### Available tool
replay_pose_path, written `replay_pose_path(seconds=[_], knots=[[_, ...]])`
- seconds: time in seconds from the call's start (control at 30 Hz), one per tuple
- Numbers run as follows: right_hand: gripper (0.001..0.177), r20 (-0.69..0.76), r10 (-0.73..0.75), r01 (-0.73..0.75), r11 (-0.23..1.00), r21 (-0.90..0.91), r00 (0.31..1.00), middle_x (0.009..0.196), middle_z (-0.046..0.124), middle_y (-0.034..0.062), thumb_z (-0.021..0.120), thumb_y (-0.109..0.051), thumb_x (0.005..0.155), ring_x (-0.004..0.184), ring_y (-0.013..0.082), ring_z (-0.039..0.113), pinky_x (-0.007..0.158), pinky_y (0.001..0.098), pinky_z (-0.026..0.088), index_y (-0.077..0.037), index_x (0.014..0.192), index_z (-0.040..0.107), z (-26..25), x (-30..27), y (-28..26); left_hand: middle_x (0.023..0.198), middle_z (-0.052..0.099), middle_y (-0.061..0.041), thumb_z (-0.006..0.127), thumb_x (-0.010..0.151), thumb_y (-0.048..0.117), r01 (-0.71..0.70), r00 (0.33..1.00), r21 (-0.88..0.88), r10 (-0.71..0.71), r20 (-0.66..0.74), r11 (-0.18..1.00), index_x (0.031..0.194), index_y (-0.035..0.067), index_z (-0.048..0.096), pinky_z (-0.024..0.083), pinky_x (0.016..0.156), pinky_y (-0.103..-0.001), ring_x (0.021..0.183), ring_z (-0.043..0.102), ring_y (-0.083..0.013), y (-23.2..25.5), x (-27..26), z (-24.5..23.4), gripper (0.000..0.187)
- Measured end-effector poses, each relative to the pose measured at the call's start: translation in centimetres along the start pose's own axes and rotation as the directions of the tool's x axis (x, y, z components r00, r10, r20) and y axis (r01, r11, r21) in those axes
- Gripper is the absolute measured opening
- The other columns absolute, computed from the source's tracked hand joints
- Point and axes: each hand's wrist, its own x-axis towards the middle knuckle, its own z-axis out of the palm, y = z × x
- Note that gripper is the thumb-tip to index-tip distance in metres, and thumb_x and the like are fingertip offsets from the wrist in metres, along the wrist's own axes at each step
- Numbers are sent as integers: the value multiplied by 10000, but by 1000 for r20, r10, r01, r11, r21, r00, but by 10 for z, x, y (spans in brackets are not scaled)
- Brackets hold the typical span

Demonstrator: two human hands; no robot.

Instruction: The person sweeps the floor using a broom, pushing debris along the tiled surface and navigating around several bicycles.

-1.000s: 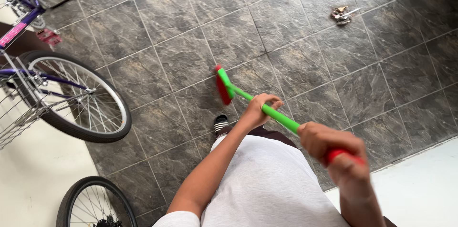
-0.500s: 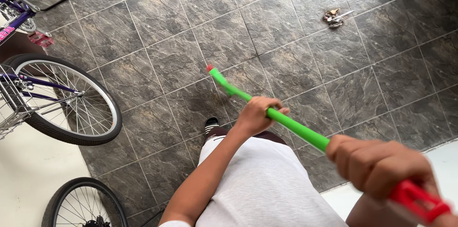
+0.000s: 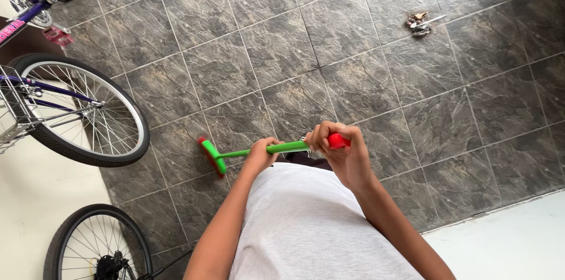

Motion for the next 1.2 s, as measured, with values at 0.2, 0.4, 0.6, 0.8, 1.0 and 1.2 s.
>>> replay_pose_path(seconds=[0.2, 0.4, 0.6, 0.8, 1.0, 1.2], knots=[[494, 17, -77, 79, 986, -147, 997, 648, 426, 73, 359, -464, 1047, 669, 228, 412, 820, 462, 425, -128, 701, 465, -18, -26, -48, 968, 747, -110, 711, 864, 133, -254, 956, -189, 277, 102, 948, 1050, 98, 756, 583, 776, -370, 865, 730, -228, 60, 20, 29, 195], [506, 73, -132, 150, 911, -384, 989, 656, 378, 43, 389, -484, 1021, 663, 202, 365, 805, 421, 379, -96, 701, 446, 4, -61, -113, 972, 709, -128, 649, 971, 335, -234, 938, -136, 261, 230, 963, 1038, 127, 777, 550, 808, -379, 874, 695, -253, 155, 31, 36, 253], [386, 61, -147, 152, 758, -634, 987, 685, 431, 52, 486, -382, 892, 659, 199, 406, 691, 355, 354, -62, 678, 449, 53, -64, -114, 962, 738, -91, 665, 983, 352, -468, 867, -293, 497, 29, 834, 995, 125, 777, 561, 828, -363, 923, 712, -241, 161, 57, 55, 254], [488, 198, -38, 178, 624, -761, 979, 708, 408, 62, 567, -510, 848, 736, 232, 450, 725, 374, 374, -63, 694, 447, 103, -45, -123, 870, 728, -112, 716, 951, 361, -600, 798, -242, 593, -110, 762, 967, 86, 771, 555, 799, -377, 826, 686, -268, 156, 65, 28, 280], [607, 305, -187, 333, 763, -553, 934, 688, 455, 41, 464, -629, 972, 659, 204, 476, 779, 385, 402, -88, 697, 486, 134, -42, -149, 665, 687, -31, 666, 1015, 424, -693, 709, -98, 700, 82, 714, 715, 133, 687, 565, 678, -345, 665, 658, -208, 175, 41, -41, 418], [656, 356, -307, 396, 893, -214, 883, 694, 490, 40, 397, -684, 1013, 672, 201, 465, 760, 364, 391, -101, 739, 521, 98, -13, -125, 681, 704, -59, 750, 908, 420, -684, 729, -127, 680, -77, 718, 806, 121, 713, 546, 629, -376, 646, 687, -205, 141, 3, -135, 318]])
